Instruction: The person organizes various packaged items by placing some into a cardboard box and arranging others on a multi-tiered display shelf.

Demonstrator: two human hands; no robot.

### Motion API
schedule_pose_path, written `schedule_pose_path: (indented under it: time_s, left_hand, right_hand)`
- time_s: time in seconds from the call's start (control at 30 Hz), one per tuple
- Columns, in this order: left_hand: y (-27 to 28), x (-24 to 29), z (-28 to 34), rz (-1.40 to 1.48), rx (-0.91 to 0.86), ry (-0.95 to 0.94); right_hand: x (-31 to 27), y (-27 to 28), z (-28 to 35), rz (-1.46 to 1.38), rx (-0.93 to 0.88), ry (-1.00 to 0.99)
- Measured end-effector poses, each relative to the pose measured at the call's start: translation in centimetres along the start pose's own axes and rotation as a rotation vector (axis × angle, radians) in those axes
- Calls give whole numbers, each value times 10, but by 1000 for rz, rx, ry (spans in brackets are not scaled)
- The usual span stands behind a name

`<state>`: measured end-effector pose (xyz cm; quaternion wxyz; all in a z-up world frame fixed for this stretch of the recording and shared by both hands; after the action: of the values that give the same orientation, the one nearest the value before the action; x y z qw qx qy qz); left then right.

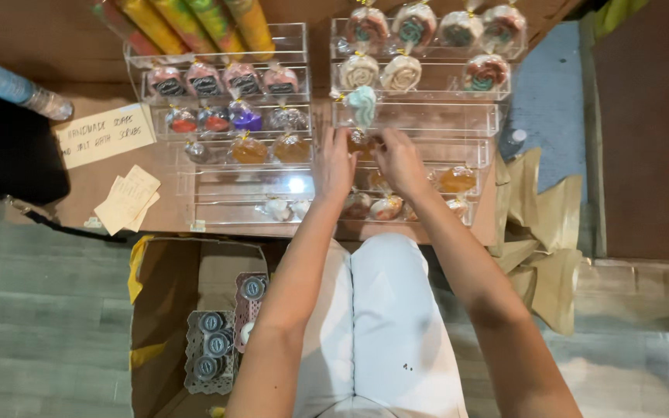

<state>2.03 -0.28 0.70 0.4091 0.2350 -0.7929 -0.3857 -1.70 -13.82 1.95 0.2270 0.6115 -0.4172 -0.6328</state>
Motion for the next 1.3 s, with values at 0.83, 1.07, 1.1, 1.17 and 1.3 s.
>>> schedule_pose_path:
  time_s: [0.83, 1.07, 1.1, 1.17, 1.3]
  left_hand:
    - [20, -15, 40, 119, -83, -113]
    - [12, -6, 49, -38, -137, 9]
    - [12, -5, 49, -50, -134, 17]
    - [10, -1, 50, -46, -118, 0]
    - [4, 8, 50, -10, -160, -43]
  right_hand:
    - [26, 12, 45, 272, -26, 110]
    - [32, 0, 46, 251, -55, 162]
    - [33, -1, 46, 254, -58, 164]
    - [35, 0, 46, 216, -57, 169]
    - [40, 4, 47, 151, -65, 186]
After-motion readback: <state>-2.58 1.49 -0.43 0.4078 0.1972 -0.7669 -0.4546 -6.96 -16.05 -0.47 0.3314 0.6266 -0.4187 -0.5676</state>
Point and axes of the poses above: each hand's wrist, its own z-axis away from the middle knuckle, its own y-axis out of the back of the hand, x = y × z, the point moved 2 cm from there along -z, towards the middle knuckle, and after that the axes turned 12 degrees about -y, right-handed, at the moved point
